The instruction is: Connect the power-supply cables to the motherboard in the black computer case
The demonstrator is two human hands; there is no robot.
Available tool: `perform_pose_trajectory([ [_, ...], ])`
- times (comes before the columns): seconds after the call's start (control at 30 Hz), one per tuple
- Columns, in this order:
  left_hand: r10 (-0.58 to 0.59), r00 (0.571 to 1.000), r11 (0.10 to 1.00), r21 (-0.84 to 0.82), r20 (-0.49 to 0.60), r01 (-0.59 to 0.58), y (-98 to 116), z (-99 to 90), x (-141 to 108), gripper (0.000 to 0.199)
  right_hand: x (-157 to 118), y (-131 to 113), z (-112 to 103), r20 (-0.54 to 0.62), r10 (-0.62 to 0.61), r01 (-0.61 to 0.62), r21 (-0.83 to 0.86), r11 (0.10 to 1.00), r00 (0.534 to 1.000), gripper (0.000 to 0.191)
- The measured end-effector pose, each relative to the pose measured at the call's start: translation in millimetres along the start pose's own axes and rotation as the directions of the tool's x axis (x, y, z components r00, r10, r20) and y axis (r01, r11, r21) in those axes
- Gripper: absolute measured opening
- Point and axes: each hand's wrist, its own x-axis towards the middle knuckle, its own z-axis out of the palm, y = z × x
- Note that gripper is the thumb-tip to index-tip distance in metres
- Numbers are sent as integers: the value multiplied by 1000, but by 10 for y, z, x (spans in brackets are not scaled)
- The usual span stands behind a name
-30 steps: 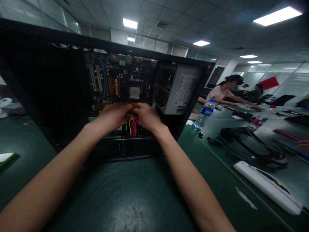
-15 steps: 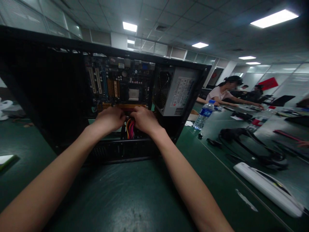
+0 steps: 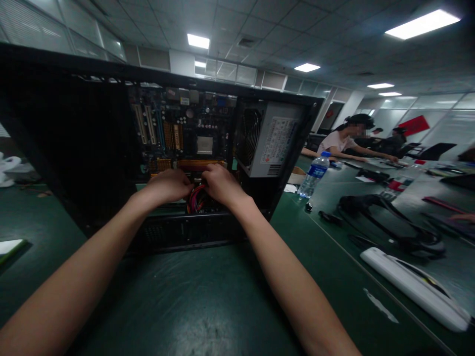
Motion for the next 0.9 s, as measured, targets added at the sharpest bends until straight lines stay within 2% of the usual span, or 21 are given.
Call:
perform_pose_trajectory([
  [0.27, -34, 999, 999, 34, -24, 35, 146, -1, -106, 32, -27, -6, -21, -28, 20, -21, -10, 1000, 999, 23],
  [0.57, 20, 1000, 999, -38, -11, -21, 99, 72, -17, 31, -49, -11, -41, 28, 54, -54, 6, 998, 998, 25],
  [0.77, 24, 996, 999, -27, -82, -26, 93, 103, -6, 29, -45, -9, -40, 39, 55, -56, 23, 998, 998, 24],
  [0.9, 41, 996, 998, -34, -78, -44, 75, 111, 14, 29, -44, -18, -47, 53, 63, -64, 28, 998, 997, 24],
])
